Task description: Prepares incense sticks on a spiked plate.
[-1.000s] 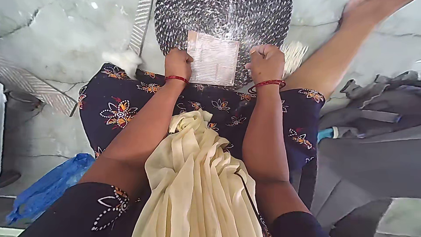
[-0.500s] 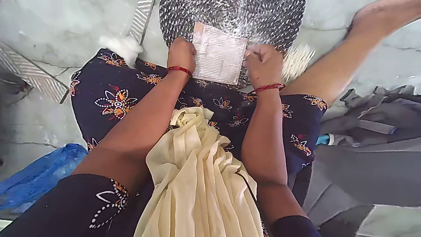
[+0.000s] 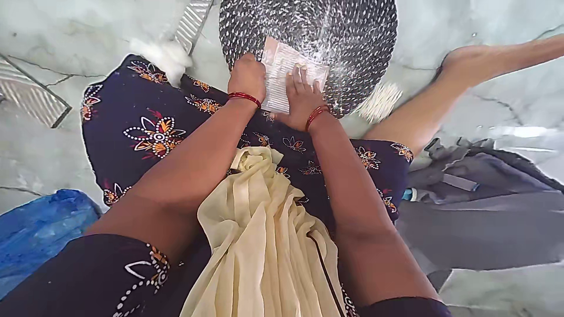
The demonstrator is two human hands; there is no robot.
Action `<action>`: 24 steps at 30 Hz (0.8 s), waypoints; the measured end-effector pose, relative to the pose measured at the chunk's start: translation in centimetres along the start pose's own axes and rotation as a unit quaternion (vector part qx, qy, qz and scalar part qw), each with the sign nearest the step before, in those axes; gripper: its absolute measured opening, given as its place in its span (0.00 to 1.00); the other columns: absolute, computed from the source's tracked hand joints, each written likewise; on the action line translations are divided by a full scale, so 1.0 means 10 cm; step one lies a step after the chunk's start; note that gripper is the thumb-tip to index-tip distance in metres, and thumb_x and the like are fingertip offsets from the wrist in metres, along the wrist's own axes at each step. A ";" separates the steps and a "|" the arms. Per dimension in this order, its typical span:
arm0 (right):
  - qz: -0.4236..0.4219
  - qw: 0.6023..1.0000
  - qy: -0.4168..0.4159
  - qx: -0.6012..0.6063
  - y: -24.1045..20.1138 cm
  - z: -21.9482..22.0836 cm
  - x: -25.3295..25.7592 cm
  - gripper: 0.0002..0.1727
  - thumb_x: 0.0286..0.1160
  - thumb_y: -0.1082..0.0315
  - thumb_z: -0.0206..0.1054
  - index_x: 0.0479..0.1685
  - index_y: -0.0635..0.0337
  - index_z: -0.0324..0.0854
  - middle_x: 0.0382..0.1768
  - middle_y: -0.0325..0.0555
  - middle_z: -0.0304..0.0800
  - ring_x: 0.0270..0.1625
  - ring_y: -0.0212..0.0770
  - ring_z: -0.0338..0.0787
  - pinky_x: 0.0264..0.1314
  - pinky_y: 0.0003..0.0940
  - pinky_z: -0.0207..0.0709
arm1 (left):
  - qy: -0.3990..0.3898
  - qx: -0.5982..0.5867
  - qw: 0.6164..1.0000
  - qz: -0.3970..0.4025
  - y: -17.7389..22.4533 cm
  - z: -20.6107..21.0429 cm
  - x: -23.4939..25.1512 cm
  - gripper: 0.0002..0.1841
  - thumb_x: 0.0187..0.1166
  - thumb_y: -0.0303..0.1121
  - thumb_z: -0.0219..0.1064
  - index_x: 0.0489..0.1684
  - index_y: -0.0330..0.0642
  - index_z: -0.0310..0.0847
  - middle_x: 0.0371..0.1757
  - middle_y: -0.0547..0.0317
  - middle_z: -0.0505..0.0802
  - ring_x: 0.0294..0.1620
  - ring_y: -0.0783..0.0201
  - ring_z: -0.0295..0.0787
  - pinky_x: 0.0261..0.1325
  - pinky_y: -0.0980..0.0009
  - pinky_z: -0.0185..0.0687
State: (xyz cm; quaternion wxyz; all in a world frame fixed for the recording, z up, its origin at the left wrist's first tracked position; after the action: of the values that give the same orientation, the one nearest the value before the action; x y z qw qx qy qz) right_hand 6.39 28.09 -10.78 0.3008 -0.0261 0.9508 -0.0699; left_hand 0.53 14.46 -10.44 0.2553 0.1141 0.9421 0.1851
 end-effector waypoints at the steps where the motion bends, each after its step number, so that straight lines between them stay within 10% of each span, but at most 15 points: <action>1: 0.004 1.000 -0.008 -0.014 -0.01 0.03 0.01 0.67 0.73 0.30 0.65 0.96 0.68 0.28 0.97 0.63 0.25 0.98 0.63 0.30 0.91 0.74 0.32 | -0.001 0.000 1.000 0.000 0.00 0.00 0.00 0.16 0.85 0.24 0.57 0.63 0.32 0.88 0.76 0.31 0.81 0.83 0.38 0.74 0.86 0.48 0.67; 8: 0.046 0.998 0.049 0.000 -0.19 0.22 -0.04 0.45 0.85 0.60 0.64 0.95 0.70 0.44 0.95 0.64 0.44 0.97 0.63 0.45 0.93 0.64 0.46 | -0.022 0.002 1.000 0.003 -0.01 0.00 -0.02 0.17 0.85 0.24 0.57 0.66 0.33 0.86 0.77 0.32 0.83 0.84 0.37 0.74 0.86 0.43 0.67; 14: 0.107 0.988 0.081 0.075 -0.28 0.07 -0.26 0.39 0.83 0.60 0.67 0.91 0.66 0.58 0.87 0.65 0.66 0.88 0.63 0.68 0.88 0.58 0.62 | -0.032 0.011 0.999 0.003 -0.02 -0.03 -0.11 0.17 0.83 0.21 0.58 0.66 0.33 0.86 0.78 0.33 0.82 0.85 0.36 0.72 0.84 0.40 0.68; 19: 0.088 0.992 0.055 0.065 -0.08 -0.31 -0.22 0.66 0.66 0.40 0.78 0.96 0.68 0.40 0.96 0.67 0.36 0.97 0.63 0.40 0.95 0.62 0.42 | -0.002 -0.013 1.000 0.019 -0.05 -0.07 -0.09 0.17 0.83 0.20 0.57 0.66 0.30 0.85 0.76 0.30 0.82 0.83 0.35 0.74 0.84 0.41 0.69; 24: 0.083 0.996 -0.020 0.014 -0.21 -0.25 0.07 0.75 0.58 0.27 0.75 0.97 0.64 0.34 0.97 0.63 0.34 0.98 0.63 0.38 0.92 0.73 0.37 | 0.001 -0.025 1.000 0.003 -0.05 -0.10 0.01 0.16 0.85 0.22 0.56 0.63 0.30 0.86 0.76 0.33 0.83 0.83 0.37 0.75 0.82 0.41 0.71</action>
State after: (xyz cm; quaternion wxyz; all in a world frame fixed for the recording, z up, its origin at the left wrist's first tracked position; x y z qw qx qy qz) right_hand 4.42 26.21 -8.84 0.3247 0.0557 0.9424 -0.0578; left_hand -0.16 13.72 -9.89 0.2564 0.1106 0.9371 0.2093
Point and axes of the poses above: each hand's wrist, its own x-axis towards the middle knuckle, its own z-axis out of the palm, y = z × x, the point moved 2 cm from there along x, towards the middle knuckle
